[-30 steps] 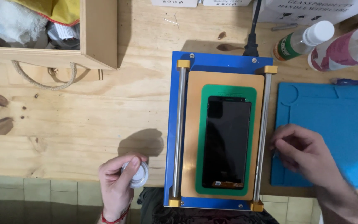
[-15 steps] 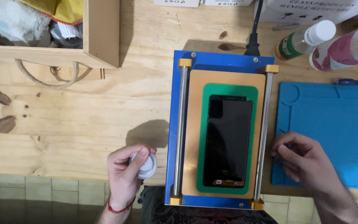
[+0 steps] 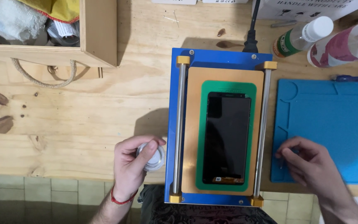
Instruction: Using a thin wire to separate the glass from a smartphone screen on a heating plate
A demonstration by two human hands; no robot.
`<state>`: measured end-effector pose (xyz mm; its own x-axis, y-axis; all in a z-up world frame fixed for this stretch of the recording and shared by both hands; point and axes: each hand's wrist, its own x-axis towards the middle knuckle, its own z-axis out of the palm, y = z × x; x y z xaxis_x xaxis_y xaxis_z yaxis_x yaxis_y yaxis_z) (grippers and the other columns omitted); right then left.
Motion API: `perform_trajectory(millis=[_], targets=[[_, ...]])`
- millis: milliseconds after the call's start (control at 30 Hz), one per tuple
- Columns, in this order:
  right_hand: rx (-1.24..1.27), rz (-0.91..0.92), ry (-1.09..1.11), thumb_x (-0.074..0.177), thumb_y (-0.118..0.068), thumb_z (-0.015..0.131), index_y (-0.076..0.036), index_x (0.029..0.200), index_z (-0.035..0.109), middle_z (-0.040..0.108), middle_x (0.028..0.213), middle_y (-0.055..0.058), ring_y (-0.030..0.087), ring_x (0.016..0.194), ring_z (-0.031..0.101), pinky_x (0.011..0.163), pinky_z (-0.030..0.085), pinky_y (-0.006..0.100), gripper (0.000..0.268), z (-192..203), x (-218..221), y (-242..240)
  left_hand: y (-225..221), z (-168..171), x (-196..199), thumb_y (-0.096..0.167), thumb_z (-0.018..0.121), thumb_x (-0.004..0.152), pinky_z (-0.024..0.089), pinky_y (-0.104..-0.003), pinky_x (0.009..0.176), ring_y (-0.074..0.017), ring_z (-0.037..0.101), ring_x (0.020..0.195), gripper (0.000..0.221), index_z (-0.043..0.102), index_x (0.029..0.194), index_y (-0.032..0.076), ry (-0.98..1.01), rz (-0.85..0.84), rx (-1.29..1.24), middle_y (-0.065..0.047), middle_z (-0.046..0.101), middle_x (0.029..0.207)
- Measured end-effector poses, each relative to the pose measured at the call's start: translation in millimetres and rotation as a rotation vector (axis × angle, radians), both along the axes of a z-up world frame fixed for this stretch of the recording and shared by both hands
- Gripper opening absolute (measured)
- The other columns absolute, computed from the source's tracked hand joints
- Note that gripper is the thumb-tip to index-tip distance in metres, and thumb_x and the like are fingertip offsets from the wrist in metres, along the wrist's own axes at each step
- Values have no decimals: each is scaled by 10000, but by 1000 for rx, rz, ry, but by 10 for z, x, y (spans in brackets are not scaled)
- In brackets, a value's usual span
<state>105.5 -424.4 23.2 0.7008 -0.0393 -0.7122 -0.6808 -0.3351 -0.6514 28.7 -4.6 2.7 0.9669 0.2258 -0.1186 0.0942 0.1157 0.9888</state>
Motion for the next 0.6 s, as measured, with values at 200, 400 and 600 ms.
perform_trajectory(millis=[200,400,600], targets=[[-54,-4,-16,1095,9,655,155,1041,749,747,854,303,254,390,362,342,256,365,182,43,-60,7,-23,45,78,161,738,1039,657,-278,850,-170,833,945,142,843,1054,66,-19,-39,36,-79,874,1017],[-77,8,-2,1098,-29,667,123,1075,783,722,804,270,263,426,391,342,300,378,193,-48,-141,-163,-40,133,156,196,741,1050,612,-236,715,-130,785,829,171,840,1087,61,-47,-84,7,-69,863,998],[-174,-33,68,1109,-11,663,137,1095,798,797,912,313,293,478,398,385,289,390,200,133,-146,-44,-86,204,228,213,751,1040,542,-227,621,-94,727,716,185,844,1045,54,-25,-61,42,-49,847,892]])
